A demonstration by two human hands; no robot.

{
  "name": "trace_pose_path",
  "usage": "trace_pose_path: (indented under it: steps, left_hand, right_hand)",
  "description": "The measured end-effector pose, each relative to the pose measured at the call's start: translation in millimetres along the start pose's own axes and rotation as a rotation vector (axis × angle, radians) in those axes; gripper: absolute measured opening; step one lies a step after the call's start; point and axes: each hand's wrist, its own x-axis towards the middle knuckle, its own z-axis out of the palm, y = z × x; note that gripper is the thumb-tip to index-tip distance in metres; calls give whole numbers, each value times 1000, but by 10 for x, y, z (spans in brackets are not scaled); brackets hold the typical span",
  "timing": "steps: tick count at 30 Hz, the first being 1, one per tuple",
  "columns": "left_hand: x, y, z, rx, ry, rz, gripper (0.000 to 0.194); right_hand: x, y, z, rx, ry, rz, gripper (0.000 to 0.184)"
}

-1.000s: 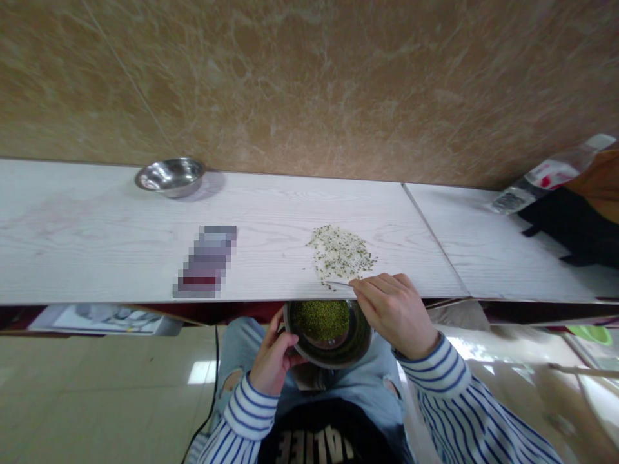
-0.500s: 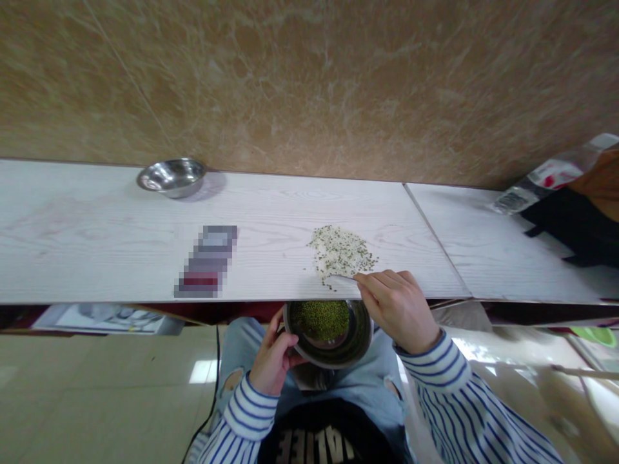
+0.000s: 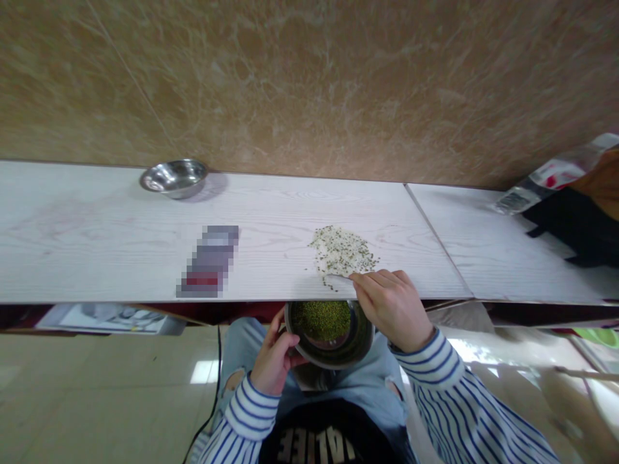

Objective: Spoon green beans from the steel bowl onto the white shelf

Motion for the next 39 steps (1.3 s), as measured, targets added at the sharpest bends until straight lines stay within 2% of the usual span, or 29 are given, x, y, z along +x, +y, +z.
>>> trace_pose_path:
  steps: [8,14,39]
  left_hand:
    - [3,-13,-15,8,-13,14,63]
    - [6,-11,-20,6,-8,17,67]
    - [-11,11,-29,-20,14,17,70]
  right_hand:
    - [-16,-17,1,24,-33,-13,22]
    - [-28,3,-5,19,7,-15,24]
    - [14,-21,5,1,-12,-32,22]
